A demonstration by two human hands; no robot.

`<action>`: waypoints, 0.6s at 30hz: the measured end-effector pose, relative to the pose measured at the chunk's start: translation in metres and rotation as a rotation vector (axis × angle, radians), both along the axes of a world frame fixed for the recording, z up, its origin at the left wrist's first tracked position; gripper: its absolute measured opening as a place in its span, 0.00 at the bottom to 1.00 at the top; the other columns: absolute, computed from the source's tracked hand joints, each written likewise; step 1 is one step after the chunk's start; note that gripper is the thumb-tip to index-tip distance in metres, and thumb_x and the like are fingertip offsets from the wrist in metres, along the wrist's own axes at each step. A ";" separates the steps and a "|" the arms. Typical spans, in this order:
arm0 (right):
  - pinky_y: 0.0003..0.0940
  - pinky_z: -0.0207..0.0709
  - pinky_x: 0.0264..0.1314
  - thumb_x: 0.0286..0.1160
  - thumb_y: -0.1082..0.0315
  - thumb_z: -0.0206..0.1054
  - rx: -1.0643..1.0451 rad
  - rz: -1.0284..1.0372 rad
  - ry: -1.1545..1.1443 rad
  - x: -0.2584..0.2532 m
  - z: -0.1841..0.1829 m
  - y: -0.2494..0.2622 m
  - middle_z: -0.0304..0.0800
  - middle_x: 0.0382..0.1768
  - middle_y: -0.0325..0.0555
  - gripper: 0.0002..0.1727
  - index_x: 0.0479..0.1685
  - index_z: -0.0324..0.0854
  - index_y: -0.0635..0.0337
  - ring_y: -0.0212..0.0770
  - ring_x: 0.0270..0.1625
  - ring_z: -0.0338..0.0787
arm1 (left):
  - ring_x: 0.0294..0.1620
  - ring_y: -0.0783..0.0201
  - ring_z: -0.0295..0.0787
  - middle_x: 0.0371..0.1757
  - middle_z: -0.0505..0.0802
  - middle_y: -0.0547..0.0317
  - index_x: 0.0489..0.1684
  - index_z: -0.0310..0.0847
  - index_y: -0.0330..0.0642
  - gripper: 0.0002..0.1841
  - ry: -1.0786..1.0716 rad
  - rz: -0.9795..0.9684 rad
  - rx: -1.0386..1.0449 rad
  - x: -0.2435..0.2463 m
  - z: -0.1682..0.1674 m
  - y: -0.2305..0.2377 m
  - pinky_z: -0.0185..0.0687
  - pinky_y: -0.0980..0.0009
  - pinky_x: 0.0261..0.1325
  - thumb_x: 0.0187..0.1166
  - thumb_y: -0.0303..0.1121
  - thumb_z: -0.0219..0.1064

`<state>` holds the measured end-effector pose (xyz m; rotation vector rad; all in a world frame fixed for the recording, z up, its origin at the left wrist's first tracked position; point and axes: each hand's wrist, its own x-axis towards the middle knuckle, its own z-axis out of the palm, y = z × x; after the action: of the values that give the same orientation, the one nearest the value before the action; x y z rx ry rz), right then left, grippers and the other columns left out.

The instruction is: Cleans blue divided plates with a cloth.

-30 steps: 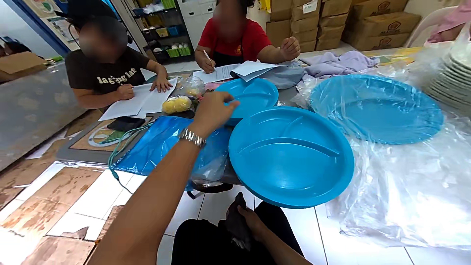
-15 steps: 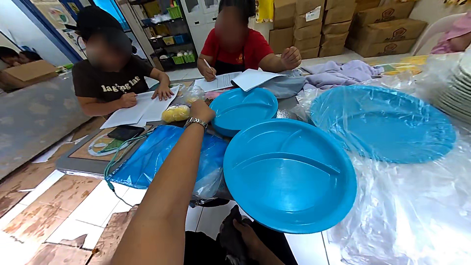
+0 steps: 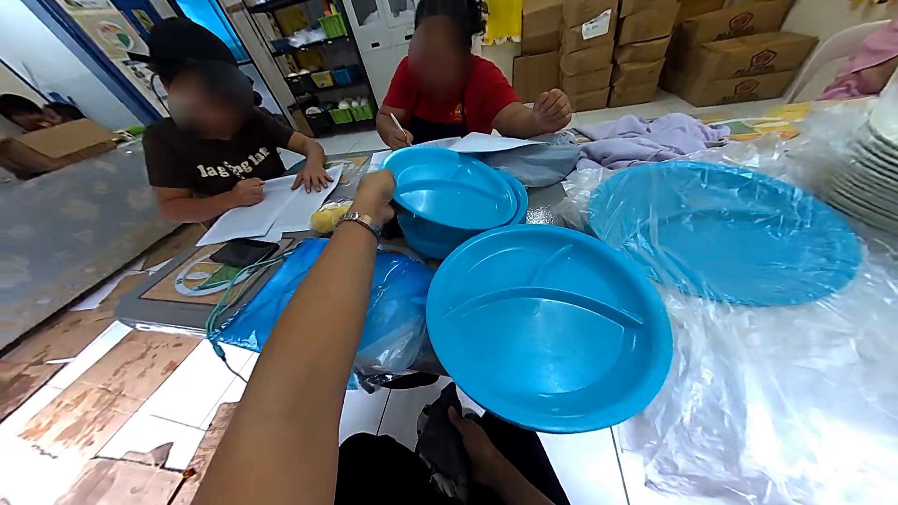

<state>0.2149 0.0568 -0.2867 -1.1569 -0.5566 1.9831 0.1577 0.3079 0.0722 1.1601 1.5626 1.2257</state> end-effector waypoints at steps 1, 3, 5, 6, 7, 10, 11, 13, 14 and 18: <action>0.46 0.82 0.65 0.96 0.49 0.42 0.016 0.006 0.006 0.000 0.000 -0.001 0.88 0.59 0.55 0.29 0.75 0.73 0.63 0.44 0.59 0.89 | 0.55 0.53 0.87 0.62 0.84 0.41 0.71 0.71 0.34 0.19 -0.081 0.027 0.027 -0.003 0.004 -0.005 0.87 0.54 0.52 0.84 0.28 0.52; 0.47 0.82 0.67 0.96 0.48 0.40 0.032 0.016 0.011 0.001 0.003 -0.003 0.88 0.62 0.55 0.31 0.79 0.70 0.63 0.44 0.63 0.89 | 0.62 0.49 0.85 0.67 0.83 0.40 0.75 0.68 0.35 0.22 -0.257 0.057 0.118 -0.019 0.008 -0.015 0.87 0.48 0.55 0.82 0.27 0.51; 0.48 0.81 0.69 0.95 0.48 0.42 0.027 -0.003 -0.001 0.003 0.000 -0.004 0.87 0.65 0.56 0.31 0.80 0.69 0.62 0.45 0.65 0.88 | 0.63 0.50 0.86 0.68 0.83 0.43 0.78 0.63 0.40 0.24 -0.452 0.051 0.260 -0.046 0.011 -0.040 0.88 0.48 0.56 0.81 0.25 0.50; 0.49 0.80 0.70 0.95 0.48 0.44 0.017 -0.028 -0.016 0.003 -0.001 -0.004 0.87 0.66 0.56 0.30 0.79 0.70 0.62 0.46 0.66 0.87 | 0.63 0.52 0.87 0.67 0.84 0.45 0.78 0.63 0.42 0.24 -0.542 0.037 0.331 -0.063 0.012 -0.060 0.88 0.49 0.58 0.80 0.25 0.49; 0.49 0.81 0.69 0.95 0.50 0.47 0.008 -0.064 -0.039 0.004 0.000 -0.004 0.87 0.64 0.57 0.29 0.78 0.72 0.63 0.47 0.65 0.88 | 0.63 0.53 0.87 0.65 0.85 0.47 0.75 0.64 0.44 0.23 -0.613 0.034 0.393 -0.083 0.011 -0.084 0.87 0.49 0.59 0.80 0.25 0.49; 0.47 0.84 0.62 0.93 0.56 0.51 0.001 -0.170 -0.094 0.004 0.005 -0.007 0.89 0.58 0.56 0.23 0.73 0.74 0.65 0.45 0.58 0.90 | 0.60 0.57 0.87 0.59 0.87 0.54 0.67 0.70 0.48 0.17 -0.685 0.091 0.516 -0.157 -0.018 -0.170 0.85 0.51 0.61 0.84 0.31 0.46; 0.46 0.84 0.61 0.93 0.58 0.51 0.012 -0.194 -0.102 0.005 0.005 -0.009 0.89 0.58 0.56 0.23 0.74 0.73 0.64 0.44 0.58 0.89 | 0.61 0.59 0.88 0.60 0.89 0.57 0.67 0.71 0.50 0.17 -0.676 0.089 0.559 -0.186 -0.038 -0.201 0.85 0.53 0.62 0.88 0.35 0.43; 0.44 0.84 0.60 0.95 0.59 0.47 0.045 -0.225 -0.108 0.005 0.004 -0.010 0.88 0.59 0.55 0.23 0.77 0.70 0.64 0.43 0.58 0.89 | 0.64 0.64 0.89 0.62 0.90 0.62 0.68 0.74 0.54 0.20 -0.682 0.073 0.630 -0.239 -0.085 -0.266 0.86 0.58 0.66 0.94 0.43 0.36; 0.43 0.84 0.59 0.95 0.59 0.46 0.057 -0.241 -0.114 0.004 0.004 -0.010 0.88 0.58 0.54 0.23 0.76 0.70 0.64 0.42 0.57 0.89 | 0.64 0.64 0.89 0.61 0.91 0.61 0.68 0.75 0.53 0.22 -0.711 0.097 0.663 -0.262 -0.109 -0.294 0.88 0.59 0.66 0.95 0.45 0.35; 0.43 0.86 0.58 0.95 0.57 0.46 0.092 -0.221 -0.171 -0.005 0.014 -0.015 0.88 0.58 0.53 0.24 0.77 0.69 0.62 0.42 0.57 0.90 | 0.57 0.65 0.93 0.56 0.94 0.61 0.62 0.80 0.53 0.21 -0.838 0.240 0.666 -0.335 -0.218 -0.368 0.92 0.62 0.58 0.94 0.44 0.38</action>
<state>0.2094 0.0420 -0.2725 -1.2796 -0.5741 1.6656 -0.1770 -0.0601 -0.1454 0.6540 0.6714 2.1340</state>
